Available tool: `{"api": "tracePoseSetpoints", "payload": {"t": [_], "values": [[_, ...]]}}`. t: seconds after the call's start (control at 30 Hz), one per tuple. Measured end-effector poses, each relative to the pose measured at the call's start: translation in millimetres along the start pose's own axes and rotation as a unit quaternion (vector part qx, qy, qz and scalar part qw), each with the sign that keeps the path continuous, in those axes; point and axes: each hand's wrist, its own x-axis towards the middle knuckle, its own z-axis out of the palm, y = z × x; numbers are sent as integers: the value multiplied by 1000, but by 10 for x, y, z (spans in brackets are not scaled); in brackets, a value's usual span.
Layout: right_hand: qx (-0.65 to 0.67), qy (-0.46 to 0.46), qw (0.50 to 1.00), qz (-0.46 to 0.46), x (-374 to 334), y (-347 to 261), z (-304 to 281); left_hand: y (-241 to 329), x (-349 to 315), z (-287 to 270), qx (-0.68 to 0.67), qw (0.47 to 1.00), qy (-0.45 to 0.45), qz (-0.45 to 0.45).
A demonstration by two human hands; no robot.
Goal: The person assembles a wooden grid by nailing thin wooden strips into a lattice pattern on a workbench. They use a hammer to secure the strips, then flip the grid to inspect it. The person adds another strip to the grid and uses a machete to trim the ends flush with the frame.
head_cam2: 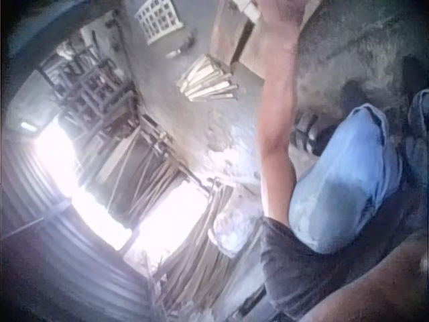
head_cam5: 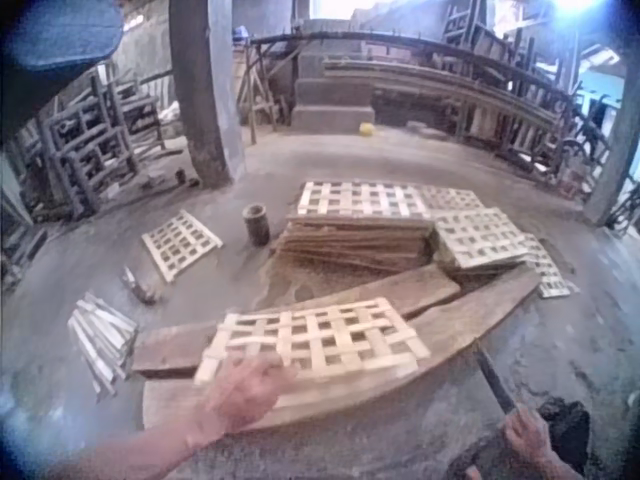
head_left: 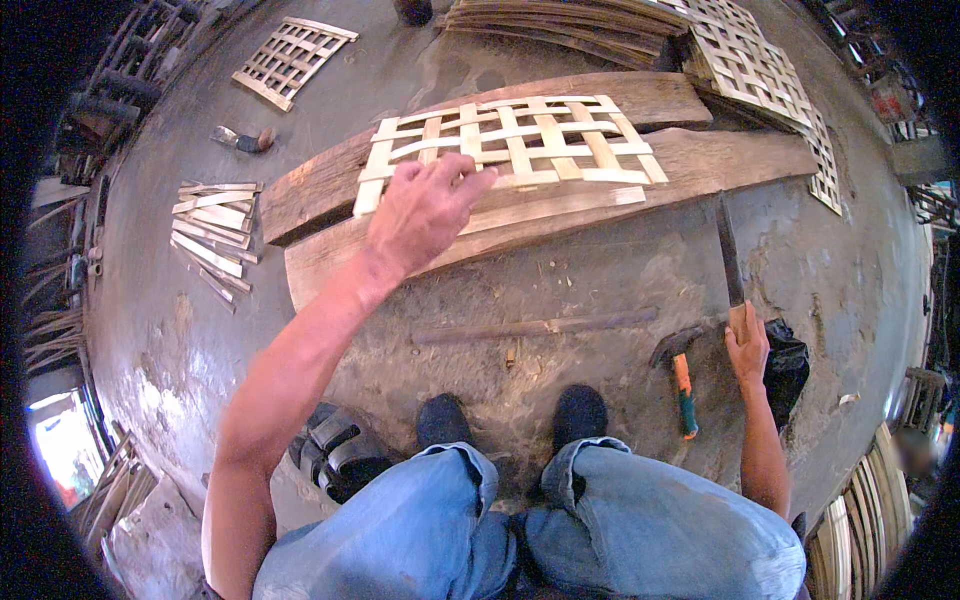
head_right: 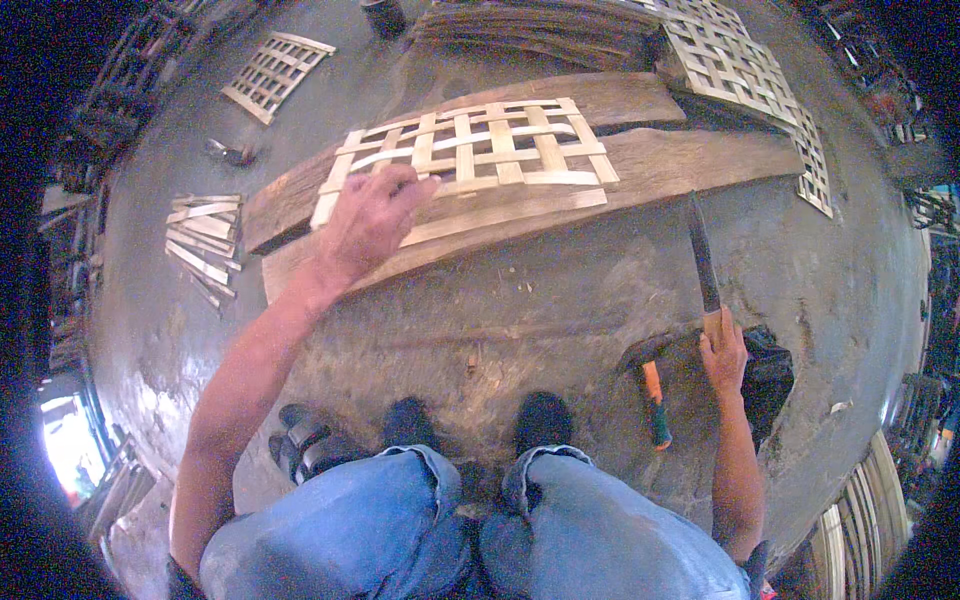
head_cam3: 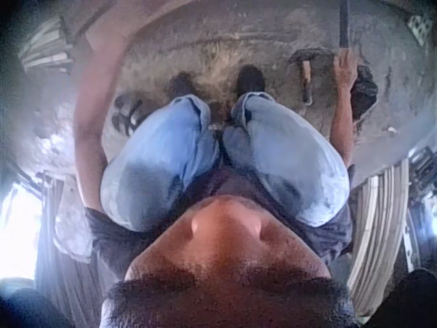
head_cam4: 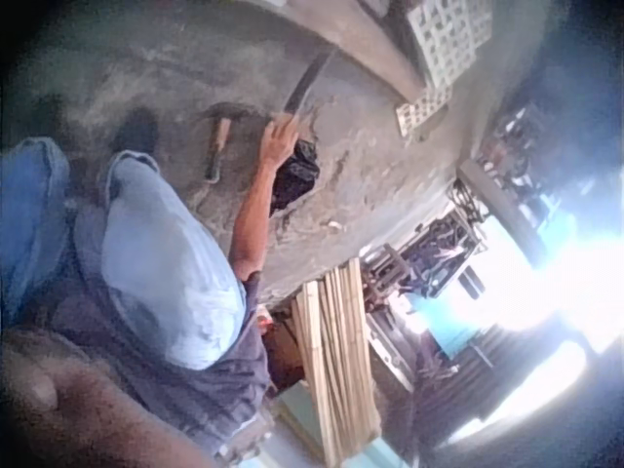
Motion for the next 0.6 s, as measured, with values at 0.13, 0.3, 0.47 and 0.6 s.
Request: {"api": "tracePoseSetpoints", "payload": {"t": [0.13, 0.3, 0.47, 0.6], "values": [[-109, 166, 974, -112, 280, -316, 12, 167, -159, 95, -40, 998, -31, -40], [456, -163, 863, 141, 1417, -1706, 90, 224, -202, 78, -58, 996, -61, -43], [574, -147, 795, 130, 1912, -2398, 400, 252, -195, 104, -62, 996, -45, -33], [546, -88, 831, 53, 2007, -2378, 616, 208, -130, 48, -16, 998, -49, -46]]}}
